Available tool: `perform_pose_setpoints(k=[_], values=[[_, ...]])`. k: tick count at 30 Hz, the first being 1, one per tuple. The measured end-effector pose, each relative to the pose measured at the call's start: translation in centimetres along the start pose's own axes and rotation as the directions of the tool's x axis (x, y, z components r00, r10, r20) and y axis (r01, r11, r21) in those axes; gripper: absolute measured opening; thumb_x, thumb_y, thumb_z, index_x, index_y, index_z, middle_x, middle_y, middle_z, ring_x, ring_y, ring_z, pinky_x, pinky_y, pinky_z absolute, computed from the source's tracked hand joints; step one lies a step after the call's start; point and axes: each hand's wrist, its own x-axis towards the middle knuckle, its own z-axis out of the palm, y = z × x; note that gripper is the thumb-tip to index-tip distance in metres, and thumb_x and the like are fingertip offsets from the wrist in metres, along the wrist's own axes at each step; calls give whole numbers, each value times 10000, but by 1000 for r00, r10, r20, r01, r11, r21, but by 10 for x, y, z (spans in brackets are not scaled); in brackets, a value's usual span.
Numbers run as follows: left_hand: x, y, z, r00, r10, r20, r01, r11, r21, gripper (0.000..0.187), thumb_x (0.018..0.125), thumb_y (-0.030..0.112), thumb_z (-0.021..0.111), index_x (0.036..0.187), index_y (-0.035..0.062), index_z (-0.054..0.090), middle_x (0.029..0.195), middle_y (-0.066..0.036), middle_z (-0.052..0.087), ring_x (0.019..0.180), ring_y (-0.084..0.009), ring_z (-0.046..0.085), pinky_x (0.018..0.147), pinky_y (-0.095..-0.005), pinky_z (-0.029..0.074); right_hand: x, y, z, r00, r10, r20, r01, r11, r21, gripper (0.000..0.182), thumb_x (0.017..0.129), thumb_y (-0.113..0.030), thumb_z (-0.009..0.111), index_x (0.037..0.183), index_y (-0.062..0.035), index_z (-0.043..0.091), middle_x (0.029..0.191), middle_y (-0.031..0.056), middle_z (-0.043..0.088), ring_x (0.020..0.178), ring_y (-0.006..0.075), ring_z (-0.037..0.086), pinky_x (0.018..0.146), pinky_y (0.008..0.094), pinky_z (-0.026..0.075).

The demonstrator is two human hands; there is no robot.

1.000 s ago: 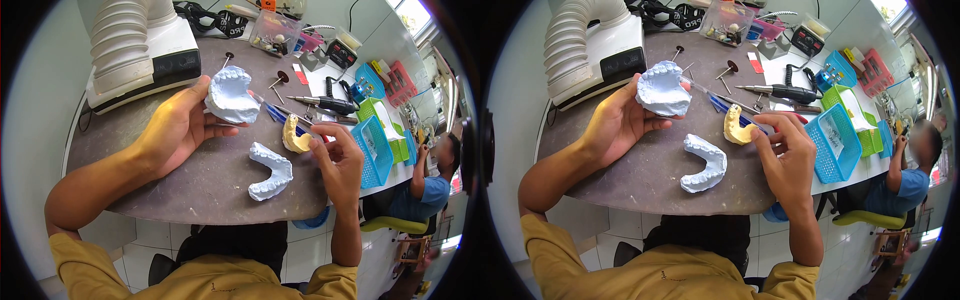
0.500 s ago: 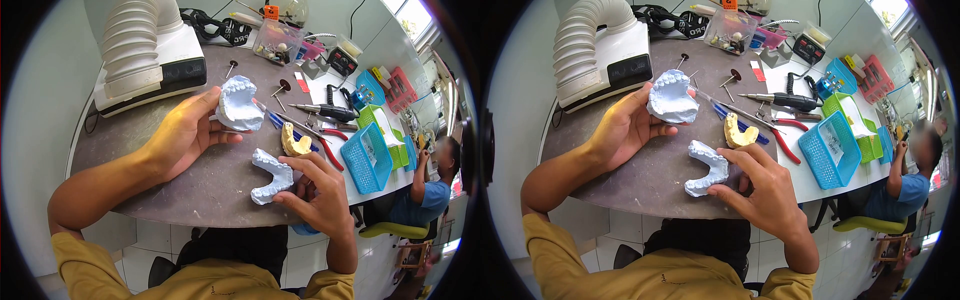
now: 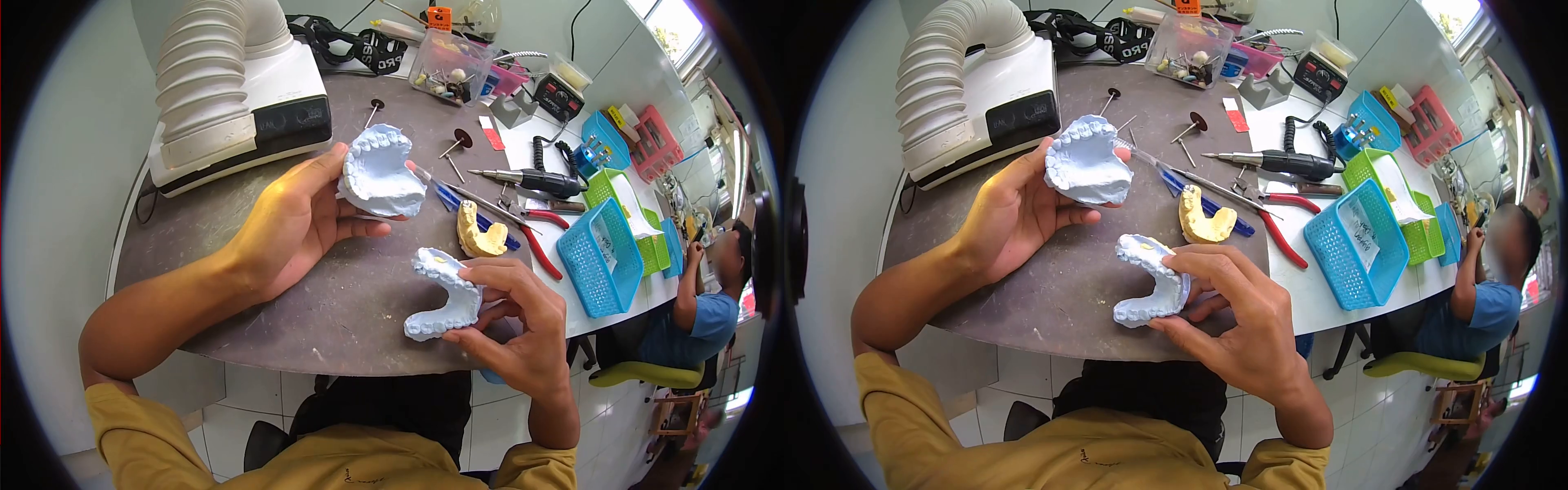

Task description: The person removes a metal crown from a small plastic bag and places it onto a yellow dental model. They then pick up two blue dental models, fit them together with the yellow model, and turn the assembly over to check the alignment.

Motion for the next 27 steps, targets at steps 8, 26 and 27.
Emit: perform_pose_setpoints(k=[8,26,27], values=[[1,-2,-3,998,11,-60,-11,1000,-1,521,1096,403,328,1461,50,445,1393,-125,577,1195,-242,618,955,-354,516,-5,2,-3,995,95,-31,-78,931,358,593,753,-27,848,1271,-14,560,1204,145,626,1023,217,692,825,294,618],[2,17,0,873,484,64,-111,70,991,234,917,59,634,1135,-26,618,925,-185,677,770,-307,670,682,-378,515,53,41,-67,988,144,51,-123,550,826,614,1010,-121,483,1556,-8,224,1348,258,546,1194,356,634,1019,473,537],[5,13,-5,806,564,182,-198,-33,980,181,909,68,652,1064,-24,638,963,-192,680,757,-382,648,705,-391,524,55,44,-66,986,137,92,-147,480,865,623,1008,-127,493,1558,-11,223,1344,264,548,1180,353,642,1014,466,542]])
